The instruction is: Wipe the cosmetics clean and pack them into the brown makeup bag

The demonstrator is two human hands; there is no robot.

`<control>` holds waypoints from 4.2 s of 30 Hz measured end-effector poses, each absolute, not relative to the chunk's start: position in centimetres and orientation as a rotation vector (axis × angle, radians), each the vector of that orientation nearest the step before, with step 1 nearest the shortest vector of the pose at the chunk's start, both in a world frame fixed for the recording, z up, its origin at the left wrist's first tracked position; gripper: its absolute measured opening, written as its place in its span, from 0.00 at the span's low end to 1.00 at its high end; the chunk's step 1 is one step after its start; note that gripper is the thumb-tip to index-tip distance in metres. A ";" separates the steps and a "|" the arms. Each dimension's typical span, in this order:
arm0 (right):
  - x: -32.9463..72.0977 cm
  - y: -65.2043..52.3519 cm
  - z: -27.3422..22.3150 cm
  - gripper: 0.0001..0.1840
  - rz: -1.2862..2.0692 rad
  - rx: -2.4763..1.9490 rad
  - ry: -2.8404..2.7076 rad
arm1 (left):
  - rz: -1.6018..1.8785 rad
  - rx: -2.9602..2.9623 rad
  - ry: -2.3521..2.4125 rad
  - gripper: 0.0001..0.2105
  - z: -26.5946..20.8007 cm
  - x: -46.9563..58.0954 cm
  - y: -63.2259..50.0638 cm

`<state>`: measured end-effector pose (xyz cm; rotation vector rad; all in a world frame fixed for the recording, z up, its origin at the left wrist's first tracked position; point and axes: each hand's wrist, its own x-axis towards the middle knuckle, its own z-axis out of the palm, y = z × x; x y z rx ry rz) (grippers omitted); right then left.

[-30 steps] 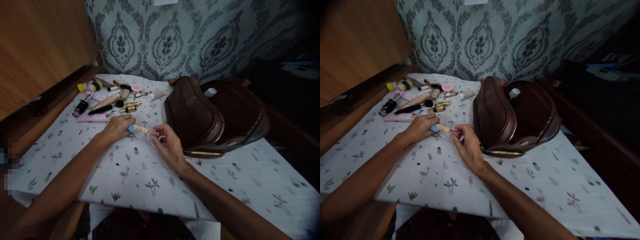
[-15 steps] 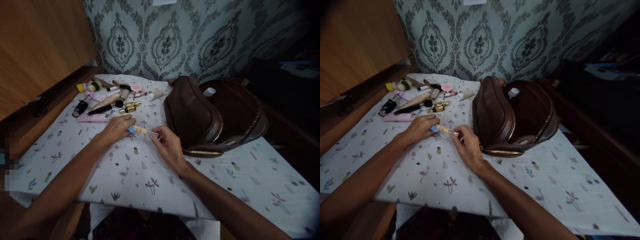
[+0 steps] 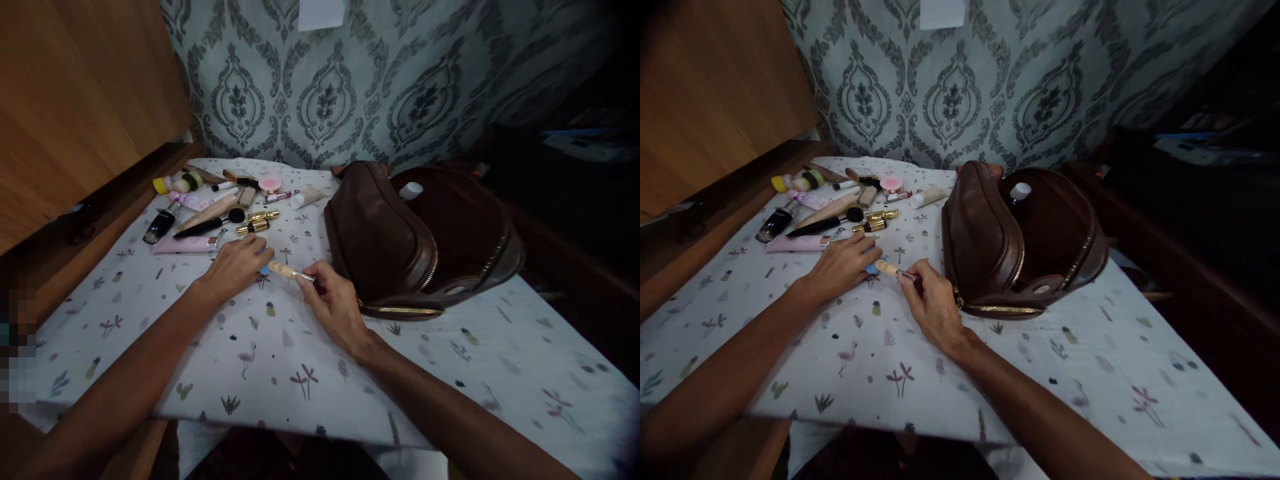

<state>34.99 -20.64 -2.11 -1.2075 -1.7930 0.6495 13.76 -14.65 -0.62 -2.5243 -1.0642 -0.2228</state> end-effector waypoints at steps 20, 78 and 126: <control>35.1 -20.8 -1.8 0.13 0.710 -1.108 -1.630 | -0.356 -2.693 -1.143 0.11 -1.1 14.3 -14.8; 42.7 -26.5 7.1 0.09 0.350 -0.935 -1.690 | -1.914 -3.042 -2.550 0.20 1.6 17.5 -18.2; 53.6 -14.6 11.9 0.12 -0.336 -1.725 -2.038 | -0.803 -3.459 -2.071 0.18 -0.8 16.3 -16.1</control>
